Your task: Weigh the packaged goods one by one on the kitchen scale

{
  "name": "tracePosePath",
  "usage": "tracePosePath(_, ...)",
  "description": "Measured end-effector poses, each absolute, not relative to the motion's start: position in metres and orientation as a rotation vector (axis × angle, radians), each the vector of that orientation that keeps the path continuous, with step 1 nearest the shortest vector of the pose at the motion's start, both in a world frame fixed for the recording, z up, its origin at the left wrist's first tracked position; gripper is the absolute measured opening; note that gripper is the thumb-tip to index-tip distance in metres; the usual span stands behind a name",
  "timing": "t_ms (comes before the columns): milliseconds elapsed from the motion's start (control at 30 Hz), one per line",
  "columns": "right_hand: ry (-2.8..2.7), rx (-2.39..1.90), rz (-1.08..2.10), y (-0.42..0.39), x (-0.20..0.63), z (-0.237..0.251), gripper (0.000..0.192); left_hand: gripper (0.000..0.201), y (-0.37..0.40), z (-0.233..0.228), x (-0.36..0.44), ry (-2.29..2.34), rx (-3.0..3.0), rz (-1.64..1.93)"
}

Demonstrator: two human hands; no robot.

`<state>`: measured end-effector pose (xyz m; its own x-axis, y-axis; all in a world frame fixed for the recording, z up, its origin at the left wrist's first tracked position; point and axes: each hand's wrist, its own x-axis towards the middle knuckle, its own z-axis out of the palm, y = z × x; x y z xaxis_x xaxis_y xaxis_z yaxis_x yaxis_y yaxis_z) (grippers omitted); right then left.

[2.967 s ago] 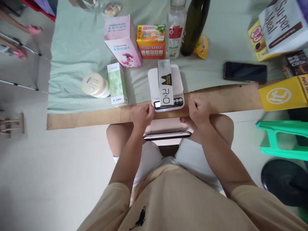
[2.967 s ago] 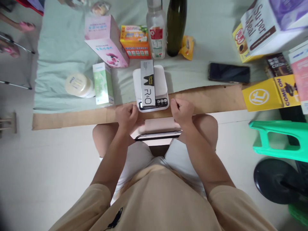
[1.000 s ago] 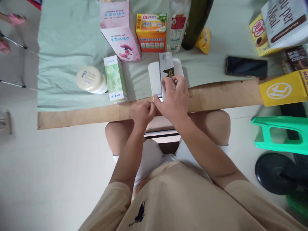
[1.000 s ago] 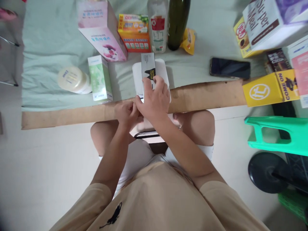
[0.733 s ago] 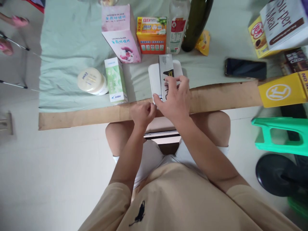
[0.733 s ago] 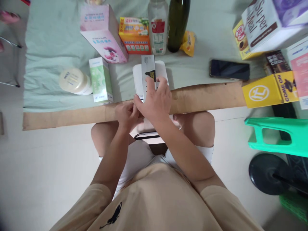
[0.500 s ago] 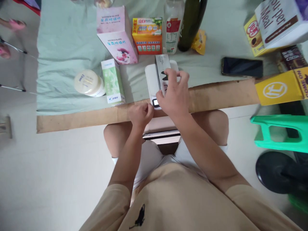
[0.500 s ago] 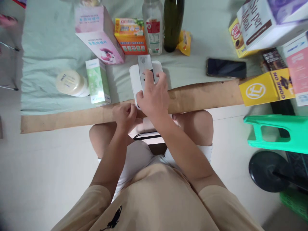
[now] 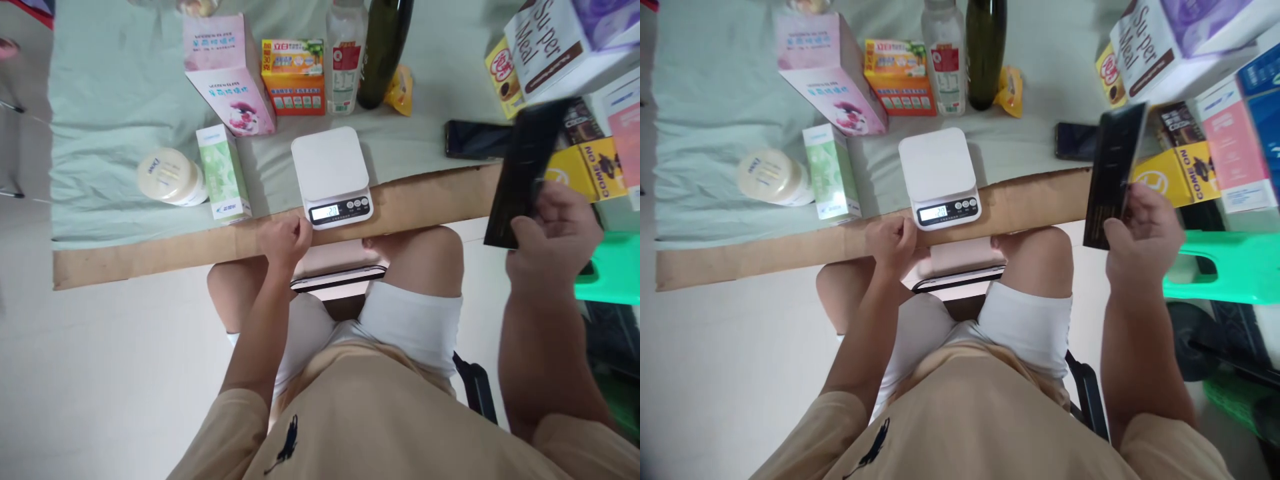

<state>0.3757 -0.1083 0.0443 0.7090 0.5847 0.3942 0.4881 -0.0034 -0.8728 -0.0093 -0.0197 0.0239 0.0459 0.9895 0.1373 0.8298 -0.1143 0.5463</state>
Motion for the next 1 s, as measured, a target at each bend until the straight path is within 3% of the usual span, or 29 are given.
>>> tracePosePath(133,-0.715,-2.215,0.041,-0.128,0.387,0.050,0.046,0.045,-0.019,0.023,-0.009,1.839,2.013,0.710)
tracePosePath(267,-0.742,-2.405,-0.027,-0.131,0.383,0.052,0.044,0.044,-0.019,0.024,-0.009,1.836,2.031,0.713)
tracePosePath(400,-0.767,-2.453,-0.047,-0.125,0.393,0.042,0.043,0.044,-0.019,0.025,-0.009,1.846,2.043,0.708)
tracePosePath(567,-0.880,-2.371,-0.109,-0.125,0.407,0.029,0.055,0.044,-0.018,0.024,-0.009,1.821,2.050,0.744)
tracePosePath(1000,-1.150,-2.464,-0.042,-0.084,0.411,0.059,0.038,0.043,-0.021,0.025,-0.008,1.831,2.033,0.713)
